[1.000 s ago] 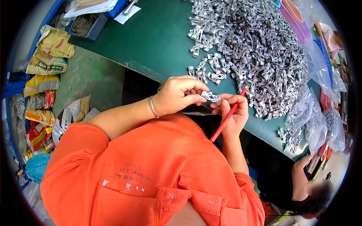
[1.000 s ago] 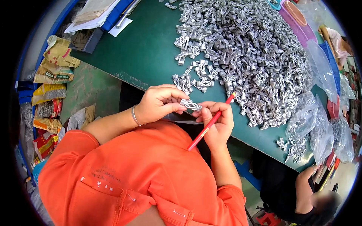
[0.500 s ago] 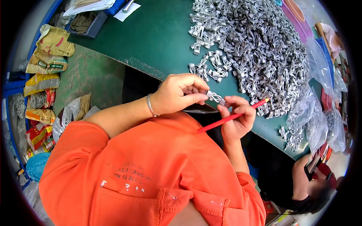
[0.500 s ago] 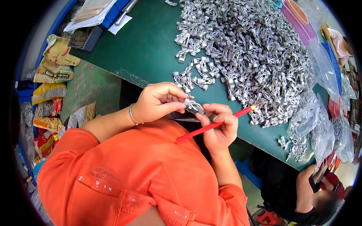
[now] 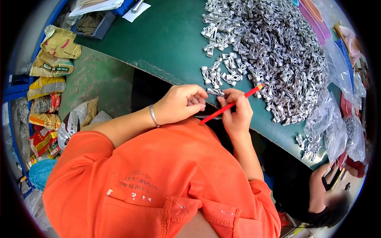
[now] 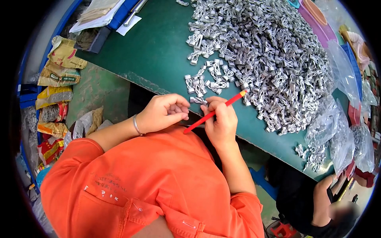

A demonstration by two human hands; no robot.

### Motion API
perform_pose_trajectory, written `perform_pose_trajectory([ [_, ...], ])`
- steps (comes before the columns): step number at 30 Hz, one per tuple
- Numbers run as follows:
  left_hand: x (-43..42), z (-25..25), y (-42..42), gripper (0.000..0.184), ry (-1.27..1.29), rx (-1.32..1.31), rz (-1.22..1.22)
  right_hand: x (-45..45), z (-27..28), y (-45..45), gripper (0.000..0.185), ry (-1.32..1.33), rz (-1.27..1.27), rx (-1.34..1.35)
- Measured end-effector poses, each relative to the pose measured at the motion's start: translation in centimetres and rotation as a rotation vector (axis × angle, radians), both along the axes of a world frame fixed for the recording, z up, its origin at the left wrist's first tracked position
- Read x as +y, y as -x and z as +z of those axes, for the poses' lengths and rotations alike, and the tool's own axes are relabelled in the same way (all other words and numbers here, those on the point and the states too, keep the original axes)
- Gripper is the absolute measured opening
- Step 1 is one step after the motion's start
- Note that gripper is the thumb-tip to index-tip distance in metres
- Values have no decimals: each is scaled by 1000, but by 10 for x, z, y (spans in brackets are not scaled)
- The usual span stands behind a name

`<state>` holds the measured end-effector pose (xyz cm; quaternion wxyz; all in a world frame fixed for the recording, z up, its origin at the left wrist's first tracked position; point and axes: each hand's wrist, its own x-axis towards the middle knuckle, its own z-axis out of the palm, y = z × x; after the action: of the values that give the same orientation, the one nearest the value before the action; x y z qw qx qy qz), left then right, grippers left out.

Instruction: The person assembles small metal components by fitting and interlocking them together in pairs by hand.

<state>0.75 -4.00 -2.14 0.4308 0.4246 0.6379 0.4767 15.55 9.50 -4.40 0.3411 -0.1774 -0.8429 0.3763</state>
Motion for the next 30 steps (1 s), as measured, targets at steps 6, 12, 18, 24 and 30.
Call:
perform_pose_trajectory([
  [6, 10, 5, 0, 33, 51, -368, 84, -8, 11, -11, 25, 434, 38, 168],
  [12, 11, 11, -3, 20, 56, -506, 52, -12, 23, -13, 26, 848, 64, 263],
  [18, 8, 15, -3, 18, 19, -522, 44, -11, 23, -13, 25, 854, 85, 263],
  [24, 8, 14, -4, 16, -18, -491, 33, -12, 22, -13, 25, 854, 91, 253],
  [30, 8, 15, -4, 15, -7, -501, 50, -12, 21, -14, 25, 834, 98, 262],
])
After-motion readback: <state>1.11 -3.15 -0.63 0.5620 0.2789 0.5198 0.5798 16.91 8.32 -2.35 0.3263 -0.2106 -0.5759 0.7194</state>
